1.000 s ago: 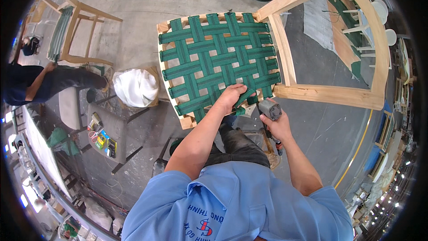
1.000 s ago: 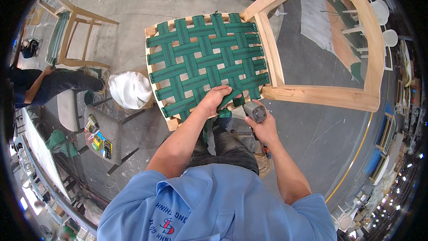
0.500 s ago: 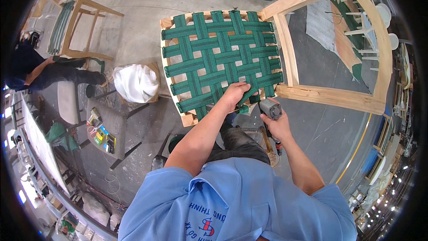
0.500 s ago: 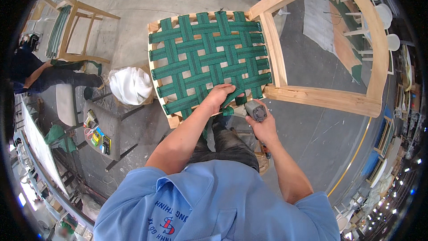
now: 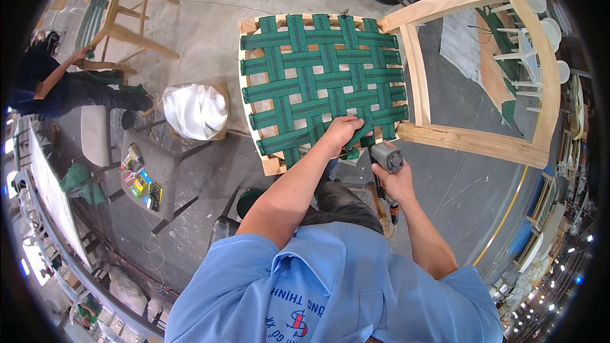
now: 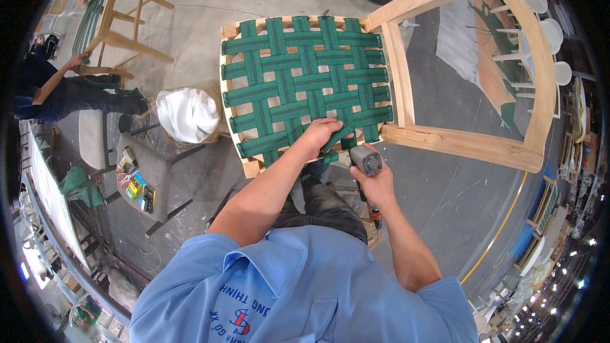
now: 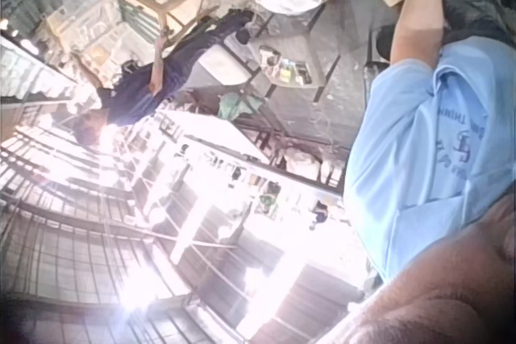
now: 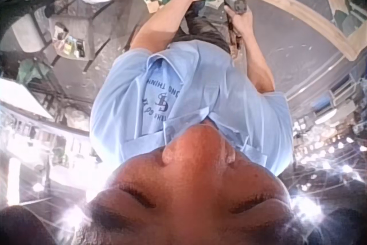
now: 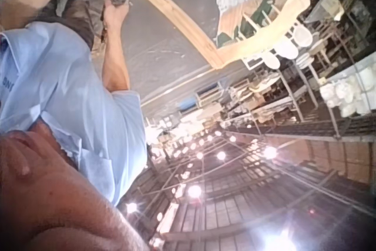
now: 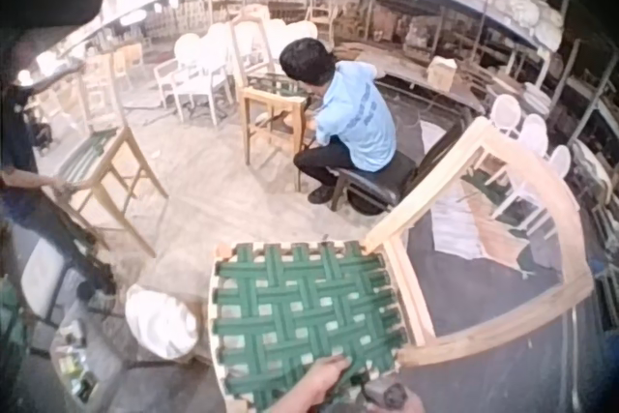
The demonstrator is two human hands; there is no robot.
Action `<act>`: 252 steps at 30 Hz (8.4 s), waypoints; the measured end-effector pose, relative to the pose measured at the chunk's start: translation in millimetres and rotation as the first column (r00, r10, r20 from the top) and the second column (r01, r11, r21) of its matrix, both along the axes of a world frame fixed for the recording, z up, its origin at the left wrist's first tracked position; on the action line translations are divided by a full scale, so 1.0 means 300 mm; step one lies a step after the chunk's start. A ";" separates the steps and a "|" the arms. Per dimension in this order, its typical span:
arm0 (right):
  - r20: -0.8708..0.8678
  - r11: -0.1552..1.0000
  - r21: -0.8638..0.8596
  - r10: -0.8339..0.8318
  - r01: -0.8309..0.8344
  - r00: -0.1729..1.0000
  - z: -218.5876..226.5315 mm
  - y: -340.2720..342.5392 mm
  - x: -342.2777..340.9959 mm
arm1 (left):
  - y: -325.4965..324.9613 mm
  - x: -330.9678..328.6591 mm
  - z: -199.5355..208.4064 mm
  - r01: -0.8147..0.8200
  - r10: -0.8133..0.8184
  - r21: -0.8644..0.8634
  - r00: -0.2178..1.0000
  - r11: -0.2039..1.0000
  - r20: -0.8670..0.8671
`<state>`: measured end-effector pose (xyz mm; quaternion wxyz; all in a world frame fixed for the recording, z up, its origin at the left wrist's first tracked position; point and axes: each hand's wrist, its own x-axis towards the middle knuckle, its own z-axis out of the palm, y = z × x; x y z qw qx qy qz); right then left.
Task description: The person weaves green straps into the seat frame of a wooden chair, securing them with a staple gun. They repeatedly thread the straps through the frame and staple them in place while working in a workshop.
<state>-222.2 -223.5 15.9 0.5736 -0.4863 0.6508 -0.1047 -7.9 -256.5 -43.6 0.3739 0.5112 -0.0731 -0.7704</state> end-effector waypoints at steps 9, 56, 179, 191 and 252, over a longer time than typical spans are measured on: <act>-0.083 0.986 -0.138 0.082 -0.093 0.993 -0.027 -0.006 0.010 | -0.003 -0.001 -0.038 0.042 -0.042 -0.020 0.999 0.999 0.023; 0.091 -0.257 0.236 -0.954 0.937 -0.285 -0.640 1.260 -0.555 | 0.167 -0.209 0.068 0.961 -0.005 0.121 -0.124 0.248 0.992; -0.697 0.521 -0.302 -0.692 0.798 0.188 -0.778 1.348 -0.575 | 0.783 0.349 0.477 0.380 -0.171 -0.197 0.743 0.904 0.647; 0.424 0.822 -0.259 -0.374 0.507 0.825 -0.321 0.814 -0.198 | 0.792 0.155 0.678 0.267 -0.012 -0.403 0.845 0.875 0.535; 0.524 0.893 -0.221 -0.231 0.393 0.820 0.443 -0.082 -0.318 | 0.514 0.253 0.129 0.431 -0.428 0.053 0.859 0.901 0.280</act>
